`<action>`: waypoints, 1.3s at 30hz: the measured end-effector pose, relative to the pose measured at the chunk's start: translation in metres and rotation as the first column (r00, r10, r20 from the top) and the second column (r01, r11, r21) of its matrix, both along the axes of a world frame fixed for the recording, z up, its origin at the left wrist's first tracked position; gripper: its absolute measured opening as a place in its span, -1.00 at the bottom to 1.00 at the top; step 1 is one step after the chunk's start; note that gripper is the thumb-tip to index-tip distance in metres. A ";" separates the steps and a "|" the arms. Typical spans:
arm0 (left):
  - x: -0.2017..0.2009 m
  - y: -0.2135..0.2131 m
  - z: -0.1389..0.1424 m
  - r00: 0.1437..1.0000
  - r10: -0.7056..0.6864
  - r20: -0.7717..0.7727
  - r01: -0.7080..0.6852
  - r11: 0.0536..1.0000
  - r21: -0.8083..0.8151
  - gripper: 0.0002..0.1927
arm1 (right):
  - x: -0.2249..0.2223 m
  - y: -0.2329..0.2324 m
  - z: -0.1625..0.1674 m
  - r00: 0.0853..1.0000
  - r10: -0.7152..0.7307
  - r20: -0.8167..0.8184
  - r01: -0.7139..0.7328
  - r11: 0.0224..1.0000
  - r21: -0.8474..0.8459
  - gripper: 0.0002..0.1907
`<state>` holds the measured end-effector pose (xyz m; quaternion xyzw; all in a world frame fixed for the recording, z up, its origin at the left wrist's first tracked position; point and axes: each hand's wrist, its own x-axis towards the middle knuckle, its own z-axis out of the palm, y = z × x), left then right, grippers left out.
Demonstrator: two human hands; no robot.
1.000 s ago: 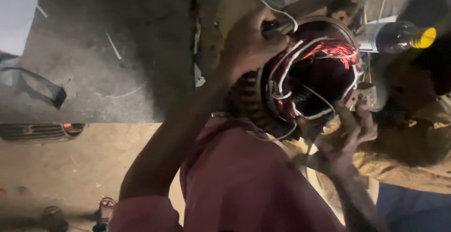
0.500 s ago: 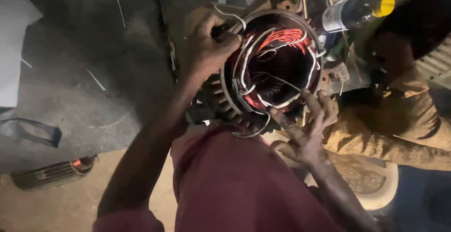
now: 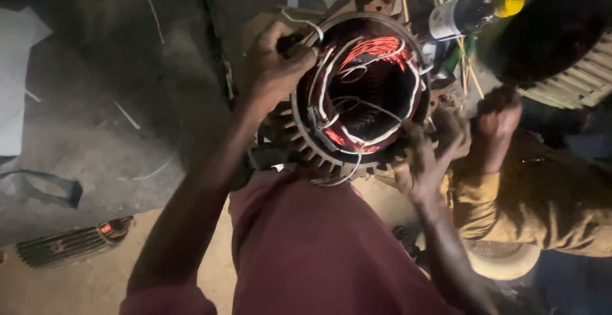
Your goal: The person winds copper wire around a motor stator core, using both hands to guide and secure the wire into the slots. The person repeatedly adjusts the wire and the stator to ensure proper placement.
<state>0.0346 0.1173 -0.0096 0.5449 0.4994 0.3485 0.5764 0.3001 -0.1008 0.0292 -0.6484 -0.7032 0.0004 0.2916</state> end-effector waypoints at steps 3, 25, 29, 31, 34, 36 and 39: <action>0.003 -0.002 -0.003 0.997 0.027 0.078 -0.035 0.994 0.107 -0.65 | 0.016 0.021 0.012 0.937 0.010 0.350 0.056 0.983 -0.178 -0.23; 0.017 0.019 -0.049 0.971 0.163 -0.176 -0.126 0.971 0.202 -0.31 | -0.042 0.076 0.053 0.803 0.519 0.293 -0.420 0.841 -0.340 -0.15; 0.012 -0.017 -0.006 0.962 0.265 0.069 -0.274 0.927 0.255 -0.51 | -0.014 0.049 0.050 0.884 0.409 0.226 -0.373 0.909 -0.184 -0.10; 0.013 -0.071 0.027 0.911 0.308 0.273 -0.388 0.863 0.324 -0.66 | -0.010 0.032 0.046 0.896 0.376 0.237 -0.335 0.922 -0.195 -0.03; 0.011 -0.147 0.069 0.996 0.045 -0.077 0.005 0.833 0.553 -0.53 | -0.008 0.020 0.037 0.914 0.354 0.198 -0.294 0.914 -0.280 0.00; 0.015 -0.166 0.082 0.915 -0.093 -0.393 0.294 0.819 0.492 -0.32 | -0.008 0.021 0.030 0.930 0.334 0.152 -0.282 0.916 -0.285 -0.12; 0.022 -0.168 0.091 0.827 -0.191 -0.529 0.402 0.859 0.318 -0.17 | -0.007 0.025 0.027 0.800 0.171 0.575 -0.180 0.983 -0.042 -0.39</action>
